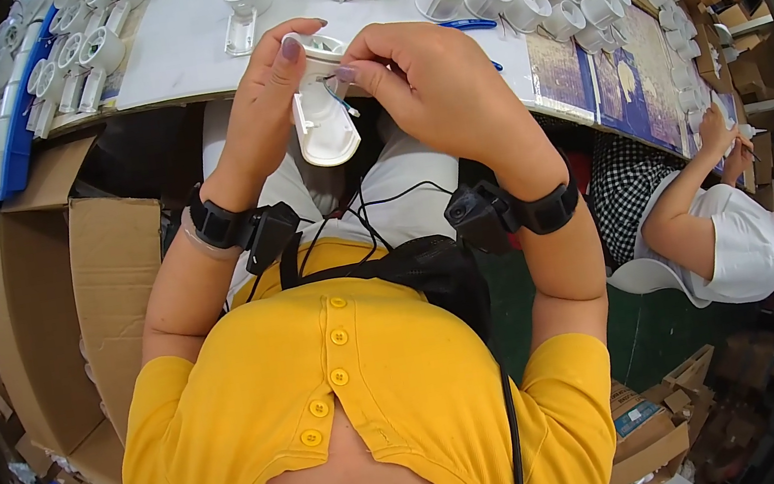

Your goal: The person picks up a white plastic housing and a fan component, then threads the wires through the housing and fits the two pieces together. After tucking the wires into place, they place the assembled unit into a cardboard box.

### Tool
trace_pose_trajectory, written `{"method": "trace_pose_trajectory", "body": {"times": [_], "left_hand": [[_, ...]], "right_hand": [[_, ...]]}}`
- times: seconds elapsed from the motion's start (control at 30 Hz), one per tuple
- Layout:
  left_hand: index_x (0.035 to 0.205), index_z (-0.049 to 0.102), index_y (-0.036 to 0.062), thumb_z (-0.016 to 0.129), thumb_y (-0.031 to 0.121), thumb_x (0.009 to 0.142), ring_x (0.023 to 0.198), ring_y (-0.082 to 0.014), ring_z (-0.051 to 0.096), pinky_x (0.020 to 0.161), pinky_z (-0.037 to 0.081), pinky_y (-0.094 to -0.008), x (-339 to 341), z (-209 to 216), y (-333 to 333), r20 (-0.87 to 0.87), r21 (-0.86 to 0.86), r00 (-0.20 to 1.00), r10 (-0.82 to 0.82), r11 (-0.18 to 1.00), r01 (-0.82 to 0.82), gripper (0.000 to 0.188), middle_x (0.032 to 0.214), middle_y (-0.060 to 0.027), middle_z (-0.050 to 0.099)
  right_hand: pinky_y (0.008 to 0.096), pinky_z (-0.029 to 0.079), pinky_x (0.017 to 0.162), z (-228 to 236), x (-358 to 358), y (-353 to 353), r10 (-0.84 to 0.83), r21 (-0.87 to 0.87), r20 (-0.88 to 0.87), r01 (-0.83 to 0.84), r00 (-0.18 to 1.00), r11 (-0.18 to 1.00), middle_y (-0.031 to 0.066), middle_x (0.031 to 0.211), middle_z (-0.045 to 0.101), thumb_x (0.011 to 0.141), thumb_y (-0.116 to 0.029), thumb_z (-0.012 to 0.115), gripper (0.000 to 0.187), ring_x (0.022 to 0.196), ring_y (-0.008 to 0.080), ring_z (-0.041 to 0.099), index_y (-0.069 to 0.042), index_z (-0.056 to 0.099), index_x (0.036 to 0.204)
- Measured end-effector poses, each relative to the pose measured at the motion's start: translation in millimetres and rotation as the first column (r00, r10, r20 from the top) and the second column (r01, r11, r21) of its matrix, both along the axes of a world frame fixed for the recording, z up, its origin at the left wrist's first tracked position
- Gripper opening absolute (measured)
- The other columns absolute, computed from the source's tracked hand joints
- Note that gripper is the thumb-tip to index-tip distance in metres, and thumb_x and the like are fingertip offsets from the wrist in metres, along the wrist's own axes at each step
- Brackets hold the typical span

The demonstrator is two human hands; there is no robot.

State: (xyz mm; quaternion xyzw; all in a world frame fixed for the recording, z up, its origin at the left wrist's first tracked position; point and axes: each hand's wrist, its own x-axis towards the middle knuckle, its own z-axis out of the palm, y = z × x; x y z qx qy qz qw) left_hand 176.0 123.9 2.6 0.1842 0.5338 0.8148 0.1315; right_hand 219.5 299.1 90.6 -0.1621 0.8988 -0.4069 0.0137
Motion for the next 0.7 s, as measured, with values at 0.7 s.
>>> {"method": "trace_pose_trajectory", "body": {"times": [0.7], "left_hand": [[0.122, 0.052, 0.0083, 0.058, 0.046, 0.093, 0.095, -0.0118, 0.055, 0.084, 0.044, -0.0246, -4.3, -14.2, 0.0, -0.049, -0.158, 0.998, 0.030, 0.987, -0.037, 0.048, 0.103, -0.0059, 0.060]], "right_hand": [[0.0307, 0.044, 0.087, -14.7, -18.8, 7.7, 0.167, -0.023, -0.143, -0.172, 0.976, 0.985, 0.0096, 0.111, 0.058, 0.085, -0.011, 0.060, 0.011, 0.099, 0.0185, 0.055, -0.002, 0.062, 0.078]]}}
